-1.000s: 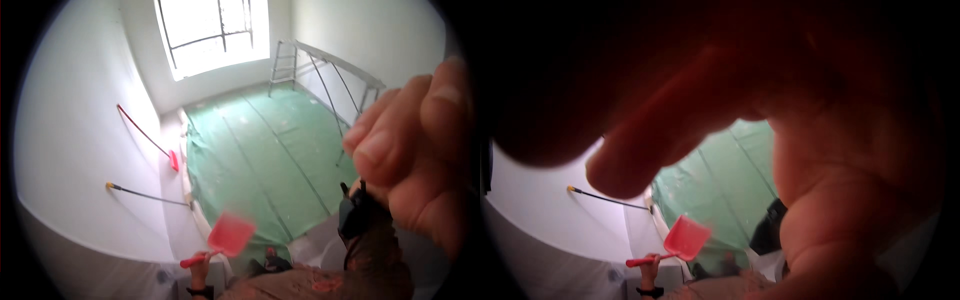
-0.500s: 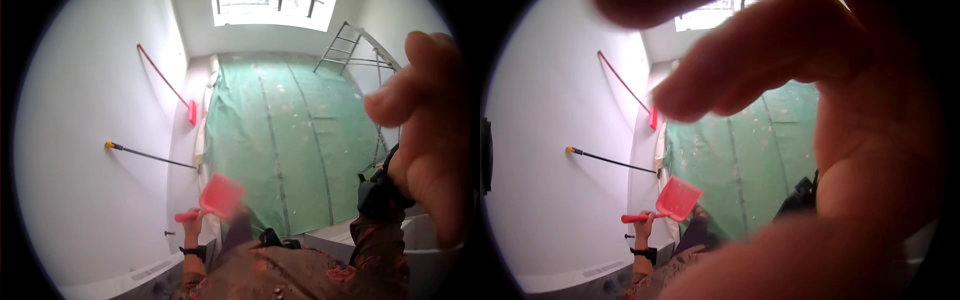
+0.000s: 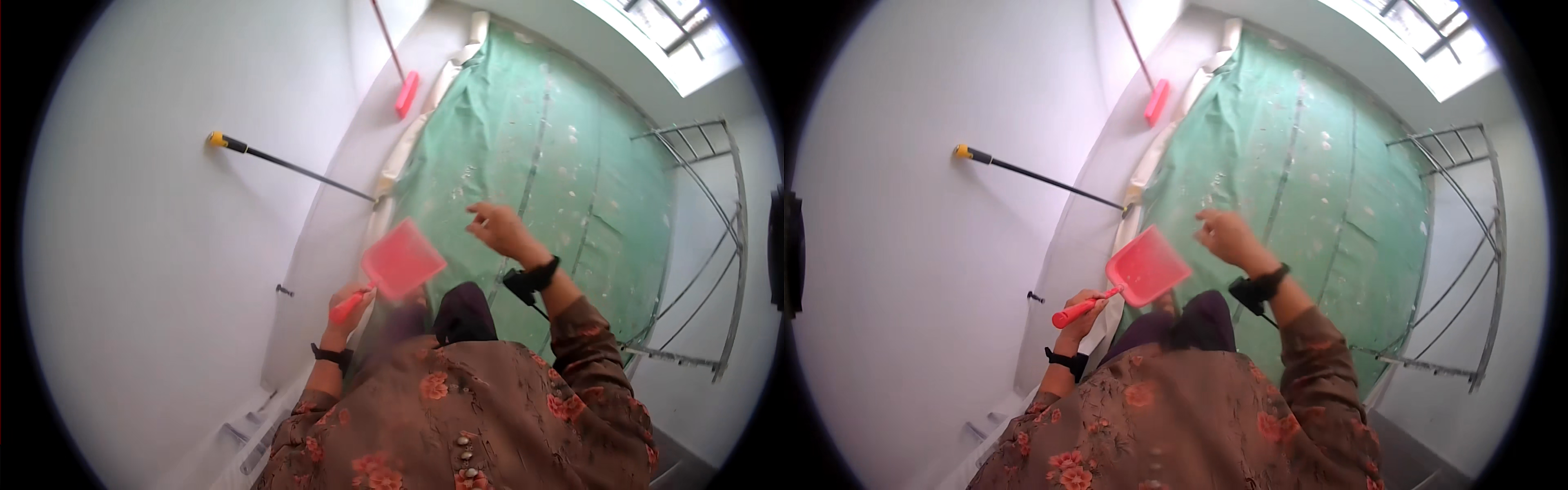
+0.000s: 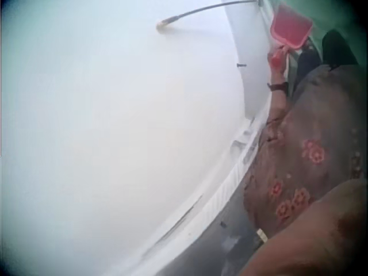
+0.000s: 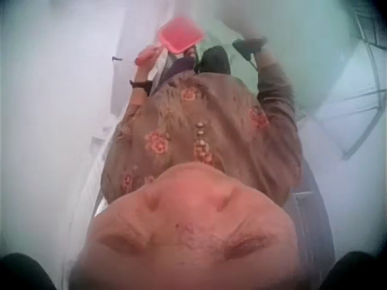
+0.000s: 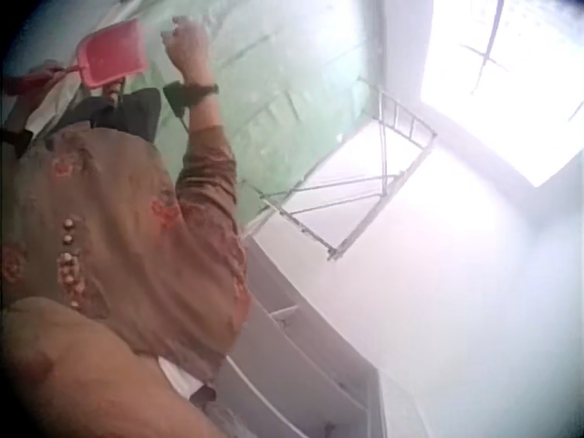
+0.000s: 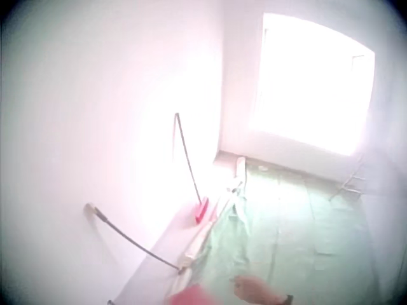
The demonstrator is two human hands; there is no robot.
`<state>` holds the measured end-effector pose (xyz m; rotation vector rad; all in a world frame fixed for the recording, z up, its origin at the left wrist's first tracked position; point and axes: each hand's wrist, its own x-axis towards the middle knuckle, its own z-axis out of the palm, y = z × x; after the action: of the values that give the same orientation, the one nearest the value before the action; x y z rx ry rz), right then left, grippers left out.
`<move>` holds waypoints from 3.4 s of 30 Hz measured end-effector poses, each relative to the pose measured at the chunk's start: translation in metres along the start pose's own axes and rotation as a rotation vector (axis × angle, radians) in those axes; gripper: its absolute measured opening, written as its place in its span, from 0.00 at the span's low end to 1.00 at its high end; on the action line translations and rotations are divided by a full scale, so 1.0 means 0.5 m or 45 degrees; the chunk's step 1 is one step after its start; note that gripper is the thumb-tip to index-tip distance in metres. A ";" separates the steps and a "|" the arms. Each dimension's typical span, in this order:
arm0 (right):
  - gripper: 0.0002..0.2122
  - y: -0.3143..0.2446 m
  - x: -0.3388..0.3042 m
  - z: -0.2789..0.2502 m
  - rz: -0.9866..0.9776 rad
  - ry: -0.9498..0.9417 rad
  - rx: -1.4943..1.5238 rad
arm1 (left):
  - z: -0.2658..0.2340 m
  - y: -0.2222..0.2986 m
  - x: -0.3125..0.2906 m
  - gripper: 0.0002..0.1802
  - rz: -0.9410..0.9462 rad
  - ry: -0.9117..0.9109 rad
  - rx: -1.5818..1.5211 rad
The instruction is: The person sweeps debris from the edges and floor of a room under renovation using a broom and dustpan, then places the debris into a bag.
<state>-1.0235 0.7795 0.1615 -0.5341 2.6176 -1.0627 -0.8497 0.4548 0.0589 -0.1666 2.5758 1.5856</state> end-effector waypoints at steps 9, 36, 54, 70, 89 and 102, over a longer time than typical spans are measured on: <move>0.17 0.082 0.257 0.221 -0.246 -0.884 -0.380 | 0.013 -0.015 0.078 0.04 -0.058 0.250 0.029; 0.14 0.283 1.012 -0.064 -0.553 -0.945 -0.520 | 0.186 0.194 0.338 0.05 -0.622 0.789 0.016; 0.36 -0.264 0.936 0.710 -0.520 -0.702 -0.176 | 0.347 0.162 0.114 0.05 -1.026 1.342 -0.380; 0.19 -0.447 0.783 0.433 -1.090 -1.140 0.176 | 0.588 0.260 -0.023 0.05 -1.362 1.765 -0.483; 0.10 -0.270 0.561 0.611 -0.593 -1.574 0.164 | 0.923 0.295 -0.126 0.07 -1.589 2.166 -0.786; 0.08 -0.273 0.444 0.662 -0.992 -1.581 0.177 | 1.003 0.290 -0.196 0.07 -1.553 2.209 -1.013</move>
<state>-1.0666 0.3912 0.0046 -1.5927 1.2259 -0.6595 -0.7558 0.9712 -0.0228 -3.2959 0.8313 1.7192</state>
